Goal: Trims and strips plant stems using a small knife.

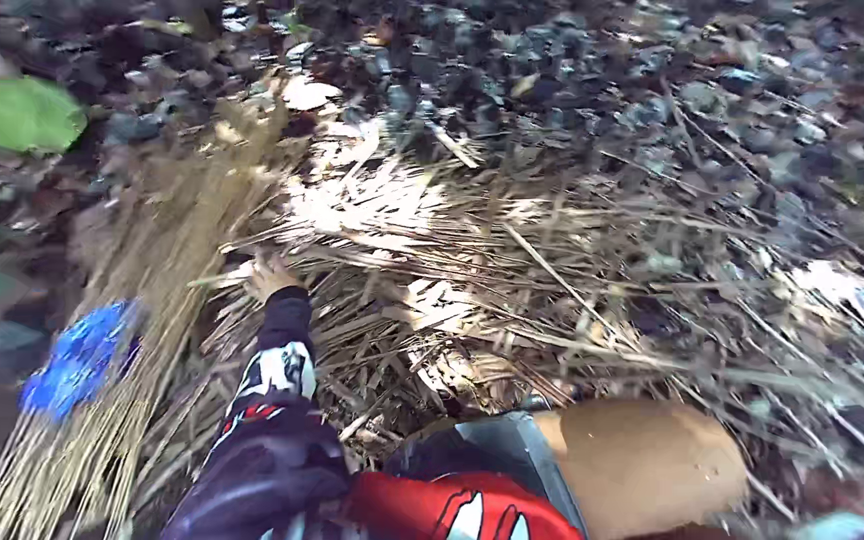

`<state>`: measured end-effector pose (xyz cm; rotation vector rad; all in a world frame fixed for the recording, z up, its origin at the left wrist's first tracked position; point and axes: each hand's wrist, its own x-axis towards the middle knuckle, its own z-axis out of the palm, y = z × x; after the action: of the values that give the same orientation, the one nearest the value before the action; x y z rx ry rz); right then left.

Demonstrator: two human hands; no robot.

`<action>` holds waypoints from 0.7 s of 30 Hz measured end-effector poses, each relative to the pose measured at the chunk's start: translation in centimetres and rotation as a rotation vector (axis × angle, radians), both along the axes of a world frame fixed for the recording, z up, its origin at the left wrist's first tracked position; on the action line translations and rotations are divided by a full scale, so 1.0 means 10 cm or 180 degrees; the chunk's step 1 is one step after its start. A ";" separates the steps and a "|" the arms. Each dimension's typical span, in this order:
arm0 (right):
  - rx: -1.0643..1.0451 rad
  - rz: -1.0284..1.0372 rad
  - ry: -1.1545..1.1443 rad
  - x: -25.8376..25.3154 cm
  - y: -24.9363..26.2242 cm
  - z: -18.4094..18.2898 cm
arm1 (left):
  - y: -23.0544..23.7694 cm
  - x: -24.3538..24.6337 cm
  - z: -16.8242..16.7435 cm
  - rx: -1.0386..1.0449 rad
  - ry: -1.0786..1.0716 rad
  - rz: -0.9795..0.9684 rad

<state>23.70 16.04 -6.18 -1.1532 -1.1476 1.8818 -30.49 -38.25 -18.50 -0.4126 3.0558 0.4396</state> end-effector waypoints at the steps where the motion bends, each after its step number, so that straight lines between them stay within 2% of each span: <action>1: 0.0034 -0.0122 -0.0004 0.03 -0.02 0.01 | 0.36 0.03 0.00 0.0132 0.0171 -0.0244; 4: 0.0051 -0.0780 0.0114 0.02 -0.16 0.13 | 1.61 0.42 -0.15 0.0769 0.0688 -0.1573; 6: 0.0025 -0.1086 0.0244 0.03 -0.24 0.22 | 2.47 0.94 -0.28 0.1265 0.0635 -0.2743; 8: 0.0149 -0.1194 0.0268 0.13 -0.30 0.25 | 3.27 1.52 -0.45 0.1526 0.0125 -0.3788; 9: 0.0214 -0.1149 0.0298 0.19 -0.32 0.25 | 3.64 1.79 -0.51 0.1501 -0.0352 -0.4165; 11: 0.0408 -0.0977 0.0371 0.33 -0.39 0.26 | 4.30 2.23 -0.69 0.1122 -0.1197 -0.4689; 13: 0.0515 -0.0920 0.0465 0.43 -0.48 0.29 | 4.85 2.59 -0.89 0.0286 -0.1879 -0.4859; 16: 0.0479 -0.0970 0.0509 0.58 -0.56 0.29 | 5.29 2.94 -1.21 -0.0896 -0.2044 -0.4846; 19: 0.0468 -0.1093 0.0491 0.72 -0.57 0.30 | 5.43 3.01 -1.37 -0.1274 -0.1989 -0.4713; 21: 0.0478 -0.1175 0.0517 0.82 -0.55 0.29 | 5.42 2.92 -1.32 -0.1028 -0.2169 -0.4642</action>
<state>31.85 10.53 -3.28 -1.0273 -0.8992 1.5485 -1.30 15.92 -31.70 1.2833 1.9688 -0.2399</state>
